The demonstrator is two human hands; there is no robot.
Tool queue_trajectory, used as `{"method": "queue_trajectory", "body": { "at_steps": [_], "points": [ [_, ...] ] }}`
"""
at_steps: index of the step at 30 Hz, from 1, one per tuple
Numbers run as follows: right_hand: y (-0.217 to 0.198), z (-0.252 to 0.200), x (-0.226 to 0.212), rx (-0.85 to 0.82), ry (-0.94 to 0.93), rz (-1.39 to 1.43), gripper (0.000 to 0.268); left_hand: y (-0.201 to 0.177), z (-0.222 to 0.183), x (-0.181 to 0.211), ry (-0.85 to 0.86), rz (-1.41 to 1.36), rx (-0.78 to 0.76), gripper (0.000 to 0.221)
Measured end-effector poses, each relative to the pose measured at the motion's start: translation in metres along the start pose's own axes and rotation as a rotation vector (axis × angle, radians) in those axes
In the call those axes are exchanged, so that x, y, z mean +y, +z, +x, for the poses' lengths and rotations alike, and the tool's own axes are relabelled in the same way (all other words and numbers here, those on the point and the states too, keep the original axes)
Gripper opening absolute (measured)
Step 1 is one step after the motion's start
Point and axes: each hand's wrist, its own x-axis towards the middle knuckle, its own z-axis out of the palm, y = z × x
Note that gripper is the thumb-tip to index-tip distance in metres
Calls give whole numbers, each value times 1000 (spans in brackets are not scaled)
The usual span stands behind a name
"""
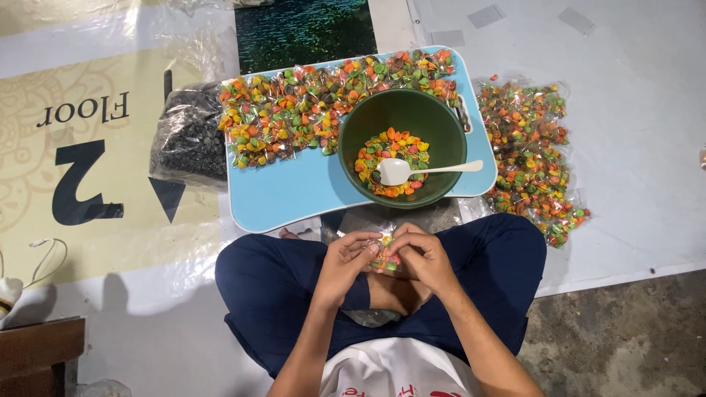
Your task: A person manually packages colorful snacks into small plastic bags using a spoon and hands while sitting on the floor.
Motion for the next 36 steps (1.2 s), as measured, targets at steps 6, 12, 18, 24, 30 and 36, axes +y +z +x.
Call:
{"method": "queue_trajectory", "body": {
  "at_steps": [6, 12, 18, 24, 30, 36],
  "points": [
    [1, -3, 3, 66, 91, 312, 25, 1, -6, 9, 11, 89, 54, 33],
    [6, -12, 12, -47, 325, 145, 43, 1, -4, 7, 22, 183, 56, 35],
    [9, -9, 10, -34, 406, 163, 36, -2, -5, 14, 8, 140, 40, 39],
    [8, -5, 1, -17, 471, 305, 43, -4, -4, 14, -12, 100, 30, 40],
    [9, -6, 6, -35, 495, 497, 44, -2, -5, 20, -32, 24, -9, 43],
    [16, -7, -2, 37, 518, 407, 39, 8, -16, 41, 592, 796, 44, 35]
  ]
}}
